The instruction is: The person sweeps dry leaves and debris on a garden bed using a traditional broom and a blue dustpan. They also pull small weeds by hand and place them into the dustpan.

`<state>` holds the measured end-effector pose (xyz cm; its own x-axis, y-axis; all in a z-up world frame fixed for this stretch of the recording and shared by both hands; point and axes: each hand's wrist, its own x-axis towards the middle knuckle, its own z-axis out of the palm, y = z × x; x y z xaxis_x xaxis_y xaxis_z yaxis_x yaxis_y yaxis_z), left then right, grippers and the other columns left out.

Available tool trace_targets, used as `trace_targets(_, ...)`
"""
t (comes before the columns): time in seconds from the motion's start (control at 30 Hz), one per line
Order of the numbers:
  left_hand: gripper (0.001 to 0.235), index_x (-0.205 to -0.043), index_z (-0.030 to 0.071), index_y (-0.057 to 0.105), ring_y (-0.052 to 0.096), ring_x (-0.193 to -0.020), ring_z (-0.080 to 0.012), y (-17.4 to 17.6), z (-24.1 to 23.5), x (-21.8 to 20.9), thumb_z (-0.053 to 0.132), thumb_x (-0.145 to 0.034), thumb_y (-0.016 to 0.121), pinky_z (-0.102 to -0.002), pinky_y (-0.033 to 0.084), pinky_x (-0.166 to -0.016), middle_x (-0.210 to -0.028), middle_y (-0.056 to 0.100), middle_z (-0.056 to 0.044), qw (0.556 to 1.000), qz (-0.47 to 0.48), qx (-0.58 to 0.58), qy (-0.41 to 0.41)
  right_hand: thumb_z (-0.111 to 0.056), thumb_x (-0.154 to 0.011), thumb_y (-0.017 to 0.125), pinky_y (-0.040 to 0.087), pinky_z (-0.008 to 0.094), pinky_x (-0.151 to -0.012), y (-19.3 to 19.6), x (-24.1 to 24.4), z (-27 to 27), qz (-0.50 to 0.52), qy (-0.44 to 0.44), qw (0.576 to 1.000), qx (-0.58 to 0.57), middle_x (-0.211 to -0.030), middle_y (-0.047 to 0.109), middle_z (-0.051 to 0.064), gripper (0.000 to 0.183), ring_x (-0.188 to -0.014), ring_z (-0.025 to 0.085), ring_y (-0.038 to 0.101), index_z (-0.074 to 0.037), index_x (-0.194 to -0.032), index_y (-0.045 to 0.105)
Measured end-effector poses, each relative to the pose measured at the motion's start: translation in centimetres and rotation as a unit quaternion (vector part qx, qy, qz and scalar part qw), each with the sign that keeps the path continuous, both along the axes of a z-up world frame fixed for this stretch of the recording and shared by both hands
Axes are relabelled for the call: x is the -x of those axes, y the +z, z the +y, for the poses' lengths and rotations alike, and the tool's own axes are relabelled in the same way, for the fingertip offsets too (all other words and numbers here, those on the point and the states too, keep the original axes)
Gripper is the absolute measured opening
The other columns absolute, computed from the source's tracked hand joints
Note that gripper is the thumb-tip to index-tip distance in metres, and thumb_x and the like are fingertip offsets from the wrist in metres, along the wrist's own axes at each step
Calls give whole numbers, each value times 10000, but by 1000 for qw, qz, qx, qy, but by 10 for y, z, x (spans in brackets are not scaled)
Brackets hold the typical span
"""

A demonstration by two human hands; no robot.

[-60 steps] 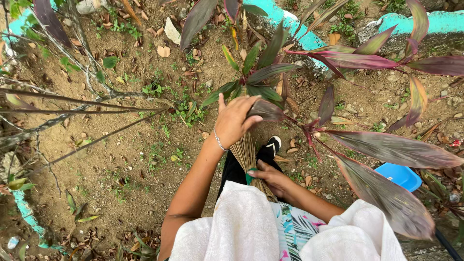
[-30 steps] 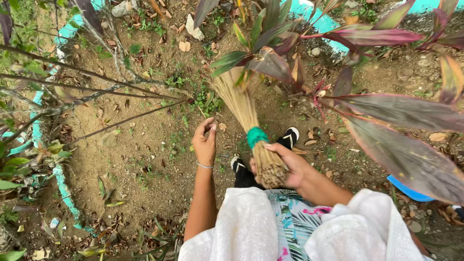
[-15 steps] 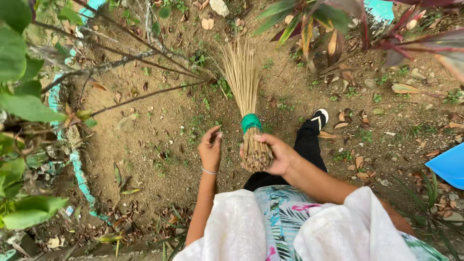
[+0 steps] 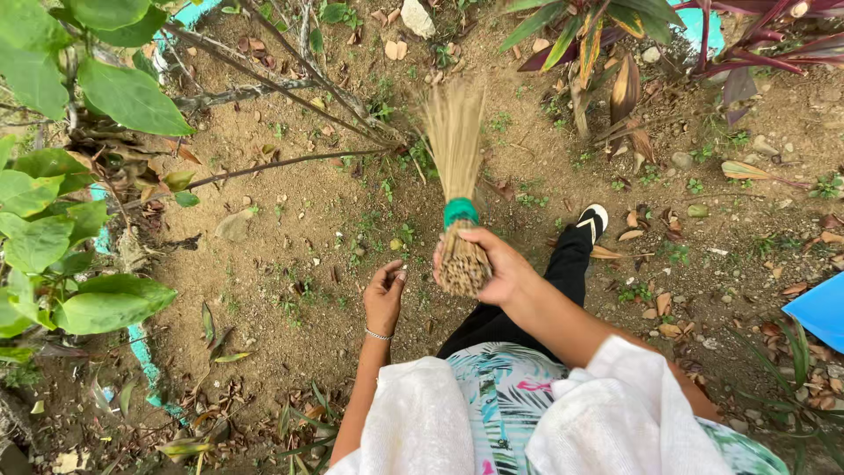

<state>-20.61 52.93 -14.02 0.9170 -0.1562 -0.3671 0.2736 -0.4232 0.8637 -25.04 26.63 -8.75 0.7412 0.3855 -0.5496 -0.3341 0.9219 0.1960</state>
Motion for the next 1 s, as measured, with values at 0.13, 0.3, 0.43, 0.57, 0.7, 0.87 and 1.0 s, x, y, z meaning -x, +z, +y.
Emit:
trace_targets(0.13,295,-1228,78,726,636,-826,-79,-4,-4,2,68,-934,703,-236,538,-751,-941,731,-7,1000,-10,-11,-22,-170,-893,749,623,479,-799,-48,-94,-23,128,-30,989,70,-1045,687,202,399,-871,339,717,24,-1207,596)
trace_targets(0.3,298,-1232,80,718,647,-822,-78,-24,-18,14,55,-935,699,-232,543,-764,-944,725,-9,997,2,-3,-72,-277,-830,715,606,522,-686,-89,-107,-60,54,-153,987,6,-945,687,189,379,-810,354,697,-37,-1100,598)
trace_targets(0.43,346,-1242,71,703,681,-889,-107,-33,-21,21,43,-897,693,-260,563,-813,-1023,727,-45,992,18,-22,-119,-238,-839,693,593,529,-858,-46,-19,0,56,-108,992,21,-1039,710,110,393,-935,300,710,-83,-1191,612)
trace_targets(0.57,400,-1264,76,694,708,-914,-168,-31,-26,16,65,-865,719,-292,555,-833,-1062,736,-91,983,0,-91,-162,-237,-806,683,587,549,-890,-37,-11,24,7,-24,1000,0,-1027,704,139,418,-955,322,706,-38,-1168,619)
trace_targets(0.7,358,-1245,107,682,732,-930,-147,-30,-33,17,111,-888,713,-276,571,-842,-1042,771,-69,983,40,-47,-171,-266,-793,705,582,530,-823,-49,-16,-1,46,-64,996,-38,-983,707,153,366,-892,330,696,-55,-1082,633)
trace_targets(0.87,262,-1183,114,768,623,-765,-120,-27,-23,-5,112,-923,743,-267,518,-690,-905,724,-70,990,-55,-74,-110,-261,-817,706,598,523,-837,-18,59,24,40,-74,996,-22,-966,686,161,360,-891,329,696,-18,-1070,621)
trace_targets(1.0,201,-1140,106,762,585,-745,-68,-9,-34,-50,98,-943,724,-222,485,-648,-902,706,0,998,-61,0,-34,-275,-828,700,596,507,-809,-11,65,18,-5,-38,999,-13,-973,693,173,402,-879,327,695,19,-1093,629)
